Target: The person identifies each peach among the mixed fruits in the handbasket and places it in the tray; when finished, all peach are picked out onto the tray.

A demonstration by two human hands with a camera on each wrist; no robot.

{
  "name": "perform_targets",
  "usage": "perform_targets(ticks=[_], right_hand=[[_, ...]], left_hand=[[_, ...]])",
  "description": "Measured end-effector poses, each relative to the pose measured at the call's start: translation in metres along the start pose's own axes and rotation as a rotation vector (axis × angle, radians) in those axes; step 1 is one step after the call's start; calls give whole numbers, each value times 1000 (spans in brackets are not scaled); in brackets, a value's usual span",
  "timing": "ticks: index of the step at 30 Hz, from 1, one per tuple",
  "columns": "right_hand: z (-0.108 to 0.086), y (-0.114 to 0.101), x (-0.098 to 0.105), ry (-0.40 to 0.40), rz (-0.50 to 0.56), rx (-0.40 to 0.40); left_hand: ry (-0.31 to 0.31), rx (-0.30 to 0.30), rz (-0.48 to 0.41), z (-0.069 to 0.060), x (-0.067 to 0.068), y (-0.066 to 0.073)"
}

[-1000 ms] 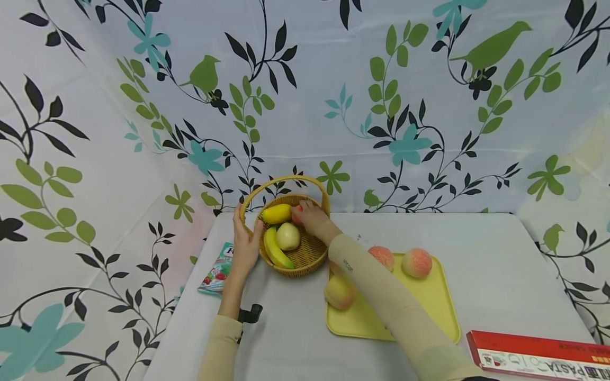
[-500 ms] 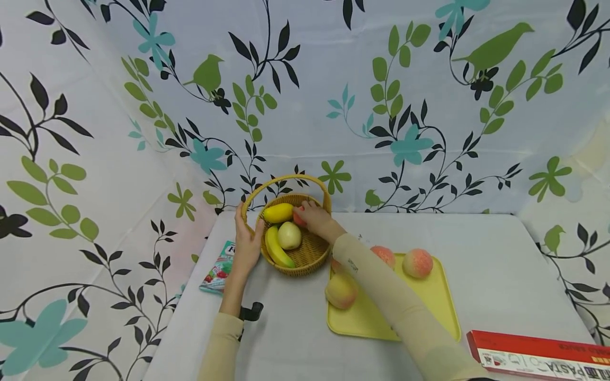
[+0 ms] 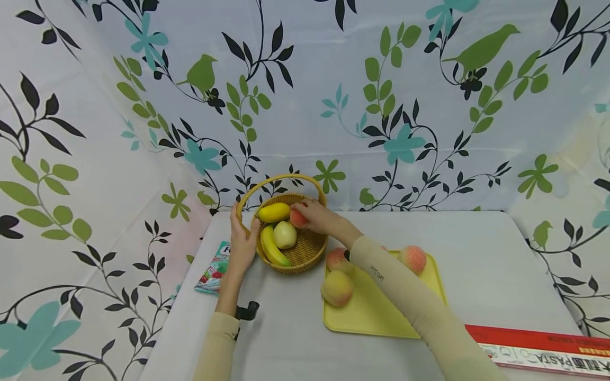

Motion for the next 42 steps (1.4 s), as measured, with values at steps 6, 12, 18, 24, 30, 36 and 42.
perform_targets(ticks=[6,12,18,24,30,36,42], right_hand=[[-35,3,21,2,106,22],[-87,8,41,23,206,-27],[-145,24,46,106,226,-71],[-203,41,39,122,277,-154],[-234,46,23,187,283,-201],[-261,33,-3,164,285,-213],[-277,23,-24,98,313,-223]], left_hand=[[-4,1,-8,-1,-1,-3],[-7,-2,-3,2,0,-3],[-6,3,-10,1,-4,-1],[-11,9,-21,0,-6,-1],[1,-17,-37,3,-1,-2],[-17,-8,-31,0,-1,-5],[-13,-14,-37,2,-1,-3]])
Point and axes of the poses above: each hand's wrist, its own z-axis towards the middle knuckle, its own x-axis out of the back of the hand, y = z × x, the point moved 4 cm from there along z, towards the middle knuckle, and after that the axes turned 13 degrees about -z, right-handed, at the moved point
